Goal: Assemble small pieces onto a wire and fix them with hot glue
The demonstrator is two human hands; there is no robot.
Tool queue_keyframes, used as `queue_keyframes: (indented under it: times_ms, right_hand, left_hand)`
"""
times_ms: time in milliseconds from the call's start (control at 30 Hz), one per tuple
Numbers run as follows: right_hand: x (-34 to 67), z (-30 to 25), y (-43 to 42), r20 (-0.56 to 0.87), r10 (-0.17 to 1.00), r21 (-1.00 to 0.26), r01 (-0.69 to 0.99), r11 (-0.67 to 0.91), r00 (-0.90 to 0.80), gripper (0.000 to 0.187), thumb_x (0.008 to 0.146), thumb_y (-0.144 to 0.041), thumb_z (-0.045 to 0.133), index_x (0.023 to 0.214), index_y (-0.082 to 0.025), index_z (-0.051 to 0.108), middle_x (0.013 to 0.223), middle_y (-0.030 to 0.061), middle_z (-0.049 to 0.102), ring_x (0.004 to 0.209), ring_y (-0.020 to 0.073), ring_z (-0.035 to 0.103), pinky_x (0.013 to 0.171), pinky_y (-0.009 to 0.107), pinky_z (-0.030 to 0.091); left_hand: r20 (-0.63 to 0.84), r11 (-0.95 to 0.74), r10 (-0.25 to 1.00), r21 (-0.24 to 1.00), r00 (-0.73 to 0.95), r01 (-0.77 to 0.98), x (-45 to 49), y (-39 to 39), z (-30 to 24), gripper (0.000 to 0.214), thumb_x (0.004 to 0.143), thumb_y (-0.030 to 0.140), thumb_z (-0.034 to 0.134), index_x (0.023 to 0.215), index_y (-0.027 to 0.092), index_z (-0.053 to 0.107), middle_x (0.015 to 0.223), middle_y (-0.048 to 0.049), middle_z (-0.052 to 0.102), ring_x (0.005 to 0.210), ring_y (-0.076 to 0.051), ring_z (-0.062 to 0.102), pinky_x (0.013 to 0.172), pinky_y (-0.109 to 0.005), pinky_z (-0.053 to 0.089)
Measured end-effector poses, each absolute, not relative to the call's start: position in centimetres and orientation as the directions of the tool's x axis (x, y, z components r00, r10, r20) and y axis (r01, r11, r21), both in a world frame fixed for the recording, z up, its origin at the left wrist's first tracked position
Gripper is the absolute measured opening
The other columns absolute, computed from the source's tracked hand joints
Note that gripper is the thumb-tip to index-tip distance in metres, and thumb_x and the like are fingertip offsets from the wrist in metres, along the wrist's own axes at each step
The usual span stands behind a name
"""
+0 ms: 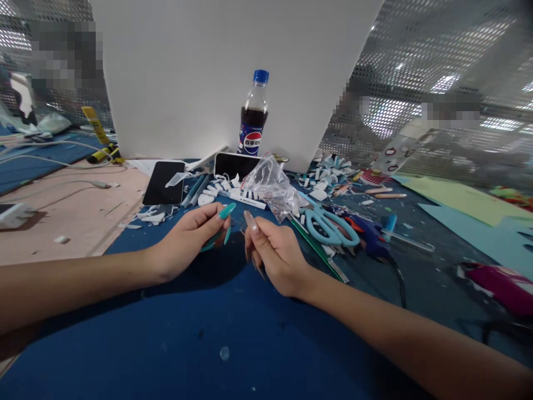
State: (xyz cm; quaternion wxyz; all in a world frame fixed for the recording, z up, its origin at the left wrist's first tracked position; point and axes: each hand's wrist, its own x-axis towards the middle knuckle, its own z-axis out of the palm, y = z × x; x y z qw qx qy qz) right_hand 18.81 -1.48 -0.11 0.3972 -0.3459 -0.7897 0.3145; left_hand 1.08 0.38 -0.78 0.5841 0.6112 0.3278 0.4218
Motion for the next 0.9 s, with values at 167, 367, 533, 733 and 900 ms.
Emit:
queue_keyframes:
  times_ms: [167,367,533,733,900]
  right_hand:
    - [18.7,-0.1,-1.5,0.409,0.807,-0.769,0.315,0.556,-0.425,0.038,0.096,-0.034,0.029,0.064,-0.019,0.043,0.043,-0.0058,0.043,0.039,0.0074,0.043,0.048,0.023,0.038]
    - [18.8,-0.3,-1.5,0.445,0.825,-0.790,0.281,0.545,-0.349,0.041,0.095,-0.039,0.028,0.062,-0.020,0.043,0.047,-0.0038,0.043,0.044,0.0089,0.045,0.049,0.024,0.038]
    - [18.8,-0.4,-1.0,0.509,0.836,-0.813,0.202,0.546,-0.206,0.049,0.092,-0.051,0.022,0.069,-0.019,0.050,0.062,0.0014,0.051,0.059,0.0127,0.051,0.057,0.028,0.043]
    - [18.6,-0.6,-0.4,0.507,0.859,-0.861,0.011,0.509,-0.076,0.049,0.092,-0.052,0.024,0.067,-0.018,0.050,0.059,0.0010,0.051,0.056,0.0123,0.049,0.057,0.028,0.042]
    - [18.6,-0.7,-0.6,0.510,0.857,-0.858,0.025,0.512,-0.069,0.049,0.091,-0.053,0.025,0.066,-0.019,0.049,0.058,0.0006,0.050,0.055,0.0120,0.048,0.055,0.027,0.043]
  left_hand:
    - [0.167,-0.141,0.888,0.986,0.429,-0.093,0.9,0.4,-0.8,0.022,0.090,0.031,0.044,0.072,0.018,0.047,0.059,0.0051,0.042,0.054,-0.006,0.036,0.052,-0.018,0.029]
    - [0.214,-0.238,0.878,0.971,0.427,0.003,0.9,0.3,-0.6,0.025,0.090,0.033,0.043,0.071,0.018,0.046,0.062,0.0045,0.041,0.056,-0.007,0.036,0.054,-0.020,0.031]
    - [0.201,-0.266,0.876,0.959,0.438,0.093,0.9,-0.1,-0.2,0.026,0.090,0.036,0.041,0.071,0.018,0.045,0.063,0.0040,0.040,0.055,-0.008,0.035,0.053,-0.022,0.030]
    - [0.378,-0.605,0.661,0.780,0.648,0.162,0.5,-1.1,0.5,0.021,0.090,0.021,0.040,0.071,0.018,0.050,0.067,0.0018,0.047,0.060,-0.008,0.044,0.060,-0.022,0.036]
    - [0.433,-0.665,0.692,0.694,0.578,0.277,0.5,-1.3,0.3,0.020,0.090,0.020,0.037,0.073,0.018,0.047,0.069,0.0015,0.048,0.061,-0.009,0.044,0.060,-0.022,0.035]
